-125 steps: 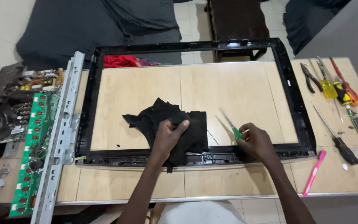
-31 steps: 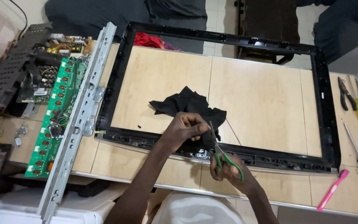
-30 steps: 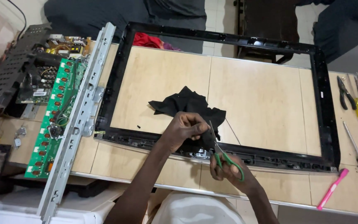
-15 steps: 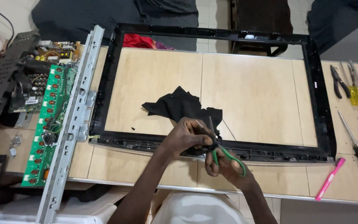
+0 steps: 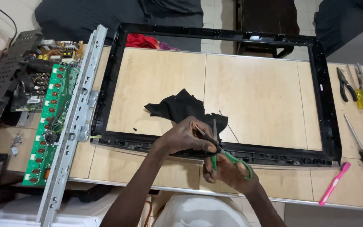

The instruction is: The person is scraping adhesive residue from the inner edge of a TV frame using a small tool and then cuts a piece of black cloth with scissors.

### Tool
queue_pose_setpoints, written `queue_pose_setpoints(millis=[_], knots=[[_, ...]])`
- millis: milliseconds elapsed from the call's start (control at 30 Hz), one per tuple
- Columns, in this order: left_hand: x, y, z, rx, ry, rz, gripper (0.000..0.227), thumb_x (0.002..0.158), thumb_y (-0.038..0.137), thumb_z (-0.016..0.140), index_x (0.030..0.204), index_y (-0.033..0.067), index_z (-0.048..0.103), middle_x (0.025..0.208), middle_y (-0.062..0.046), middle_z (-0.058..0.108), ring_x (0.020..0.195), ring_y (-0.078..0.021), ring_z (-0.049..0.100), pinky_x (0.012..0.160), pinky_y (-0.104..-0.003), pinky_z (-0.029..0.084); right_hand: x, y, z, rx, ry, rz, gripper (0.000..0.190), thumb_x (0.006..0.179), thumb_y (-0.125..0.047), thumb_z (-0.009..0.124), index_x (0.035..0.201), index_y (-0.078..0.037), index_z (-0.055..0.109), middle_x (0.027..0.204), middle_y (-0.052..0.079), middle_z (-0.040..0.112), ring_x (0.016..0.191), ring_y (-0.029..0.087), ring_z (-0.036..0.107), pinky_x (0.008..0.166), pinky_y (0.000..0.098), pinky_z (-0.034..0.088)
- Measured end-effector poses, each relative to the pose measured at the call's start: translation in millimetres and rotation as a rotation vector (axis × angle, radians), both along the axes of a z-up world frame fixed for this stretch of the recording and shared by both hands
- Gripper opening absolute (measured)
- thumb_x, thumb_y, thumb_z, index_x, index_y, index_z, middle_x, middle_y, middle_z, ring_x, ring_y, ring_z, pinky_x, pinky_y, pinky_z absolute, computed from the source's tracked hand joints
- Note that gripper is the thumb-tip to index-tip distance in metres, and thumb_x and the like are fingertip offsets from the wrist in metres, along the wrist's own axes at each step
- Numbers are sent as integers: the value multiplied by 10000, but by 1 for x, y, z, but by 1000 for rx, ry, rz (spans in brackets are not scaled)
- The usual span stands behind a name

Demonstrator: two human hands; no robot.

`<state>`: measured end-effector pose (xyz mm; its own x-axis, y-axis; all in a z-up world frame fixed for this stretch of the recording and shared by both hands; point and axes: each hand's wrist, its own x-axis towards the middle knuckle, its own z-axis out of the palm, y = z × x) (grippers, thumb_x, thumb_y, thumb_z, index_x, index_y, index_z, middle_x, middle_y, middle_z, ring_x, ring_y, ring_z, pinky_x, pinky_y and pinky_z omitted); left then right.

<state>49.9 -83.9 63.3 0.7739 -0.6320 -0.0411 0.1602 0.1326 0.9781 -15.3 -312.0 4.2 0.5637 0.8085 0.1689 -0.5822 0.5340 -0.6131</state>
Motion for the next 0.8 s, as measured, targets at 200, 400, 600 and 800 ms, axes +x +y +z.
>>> queue_pose_setpoints(millis=[200, 400, 600, 800], knots=[[2, 5, 10, -44, -15, -36, 213, 780, 224, 873, 835, 53, 758, 775, -62, 739, 750, -138, 706, 680, -243, 543, 0, 5, -5, -51, 17, -106, 553, 964, -560, 726, 1169, -85, 531, 958, 16, 518, 674, 109, 357, 624, 284, 313], [4, 2, -33, -113, 76, 120, 330, 825, 299, 842, 952, 2, 775, 727, -5, 622, 628, -71, 489, 555, -215, 375, 1, 3, -8, -355, -188, -316, 376, 979, -390, 719, 919, -44, 585, 734, 17, 436, 574, 107, 367, 545, 269, 319], [2, -9, -21, 21, 19, 118, 301, 858, 319, 800, 883, 19, 779, 682, 4, 631, 611, -70, 552, 525, -210, 420, 13, -5, -14, -79, 59, -108, 420, 965, -491, 685, 1018, -115, 507, 940, 88, 535, 722, 188, 430, 689, 349, 359], [5, -3, -20, 84, -100, -23, 196, 902, 274, 788, 855, 84, 766, 663, 95, 567, 605, 1, 418, 518, -214, 274, 16, 1, -15, -156, 38, -237, 442, 980, -445, 710, 997, -21, 586, 854, 12, 534, 578, 81, 386, 555, 274, 291]])
